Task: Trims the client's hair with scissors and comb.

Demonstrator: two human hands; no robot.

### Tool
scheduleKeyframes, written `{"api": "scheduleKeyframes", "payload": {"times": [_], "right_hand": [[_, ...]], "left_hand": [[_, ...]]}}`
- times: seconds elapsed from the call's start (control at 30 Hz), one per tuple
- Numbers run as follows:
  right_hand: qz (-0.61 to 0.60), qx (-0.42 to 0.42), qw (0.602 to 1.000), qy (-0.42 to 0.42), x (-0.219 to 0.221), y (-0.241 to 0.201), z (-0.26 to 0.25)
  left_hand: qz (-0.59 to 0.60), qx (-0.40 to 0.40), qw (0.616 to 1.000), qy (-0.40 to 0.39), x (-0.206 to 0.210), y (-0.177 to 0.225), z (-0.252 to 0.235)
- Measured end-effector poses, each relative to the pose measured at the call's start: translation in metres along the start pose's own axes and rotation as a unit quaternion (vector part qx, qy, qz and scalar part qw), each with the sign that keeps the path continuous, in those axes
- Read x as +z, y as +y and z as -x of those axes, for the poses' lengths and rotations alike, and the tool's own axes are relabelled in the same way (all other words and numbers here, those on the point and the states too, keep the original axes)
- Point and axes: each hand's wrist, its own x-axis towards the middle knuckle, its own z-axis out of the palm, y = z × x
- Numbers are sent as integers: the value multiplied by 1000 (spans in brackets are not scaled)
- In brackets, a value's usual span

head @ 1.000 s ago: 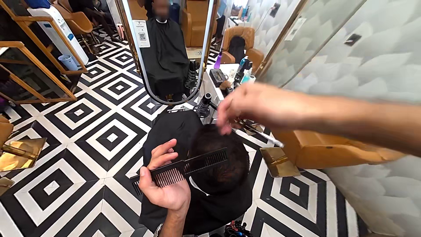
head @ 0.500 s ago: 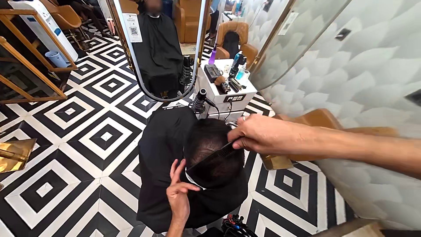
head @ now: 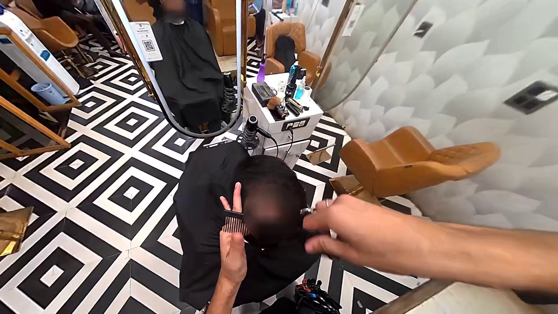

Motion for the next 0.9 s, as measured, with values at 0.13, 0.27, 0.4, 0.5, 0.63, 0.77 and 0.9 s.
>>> {"api": "scheduleKeyframes", "payload": {"times": [0.13, 0.27, 0.4, 0.5, 0.63, 0.77, 0.9], "right_hand": [[-187, 63, 979, -45, -41, 22, -20], [-288, 155, 945, 9, -68, 42, -30], [-165, 88, 975, -118, 15, 17, -9], [-214, 65, 956, -190, 62, 1, -8], [-111, -12, 983, -145, 73, 1, -8], [-127, 20, 985, -115, 14, 12, -11], [-311, 136, 938, -71, -80, 26, -27]], "left_hand": [[15, -15, 999, 35, 6, 4, -1], [-40, 2, 998, 54, 10, 3, -1], [-38, 3, 996, 83, 18, 3, -1], [-32, 4, 995, 99, 23, 1, -1], [-13, -4, 997, 75, 17, 4, -4], [-32, -18, 997, 61, 14, 7, -5], [-61, -12, 997, 38, 12, 6, -3]]}}
